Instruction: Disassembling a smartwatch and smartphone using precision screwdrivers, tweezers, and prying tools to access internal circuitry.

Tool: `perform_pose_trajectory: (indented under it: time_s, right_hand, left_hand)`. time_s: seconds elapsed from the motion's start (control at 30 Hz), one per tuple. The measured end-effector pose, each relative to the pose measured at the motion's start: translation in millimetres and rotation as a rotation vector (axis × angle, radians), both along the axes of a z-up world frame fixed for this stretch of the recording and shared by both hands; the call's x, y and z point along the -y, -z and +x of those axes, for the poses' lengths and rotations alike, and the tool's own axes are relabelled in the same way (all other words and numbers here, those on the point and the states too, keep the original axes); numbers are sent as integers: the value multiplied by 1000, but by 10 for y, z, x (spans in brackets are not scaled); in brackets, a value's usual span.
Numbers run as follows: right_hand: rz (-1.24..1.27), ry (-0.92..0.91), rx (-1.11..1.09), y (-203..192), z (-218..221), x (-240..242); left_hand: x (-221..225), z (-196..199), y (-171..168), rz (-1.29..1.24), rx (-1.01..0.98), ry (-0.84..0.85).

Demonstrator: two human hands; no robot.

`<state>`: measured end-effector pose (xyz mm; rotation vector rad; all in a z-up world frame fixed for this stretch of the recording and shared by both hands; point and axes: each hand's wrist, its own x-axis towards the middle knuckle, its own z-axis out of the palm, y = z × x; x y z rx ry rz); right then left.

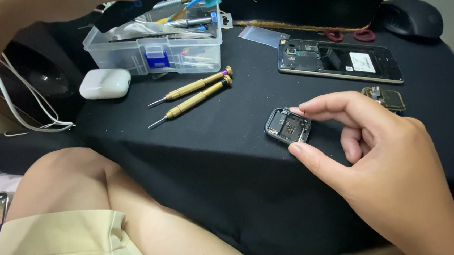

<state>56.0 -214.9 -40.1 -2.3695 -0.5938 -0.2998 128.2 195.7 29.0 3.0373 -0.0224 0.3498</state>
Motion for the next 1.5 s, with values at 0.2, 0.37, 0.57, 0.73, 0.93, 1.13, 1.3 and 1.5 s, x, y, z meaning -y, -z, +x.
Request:
perform_pose_trajectory:
  time_s: [0.2, 0.37, 0.57, 0.73, 0.93, 1.13, 1.3, 1.5]
  right_hand:
    - [-6, 11, -7, 0, 16, 6]
    - [-8, -9, 17, 6, 20, 13]
    - [-6, -6, 15, 2, 24, 8]
    - [-23, -5, 18, 3, 33, 12]
    - [-15, 1, 11, 2, 32, 22]
    - [-5, 10, 5, 5, 30, 24]
    - [-18, 10, 19, 7, 32, 27]
    - [-16, -9, 37, 14, 37, 26]
  left_hand:
    - [121, -136, -59, 122, 28, 16]
    - [294, -237, -54, 143, 106, 44]
    - [379, -167, -29, 95, 38, -38]
    - [459, -186, -113, 156, -114, -74]
    - [210, 87, -43, 452, -145, -27]
    - [260, 38, -116, 457, -214, -97]
    - [260, -4, -121, 401, -198, -143]
    - [262, -7, -98, 445, -143, -47]
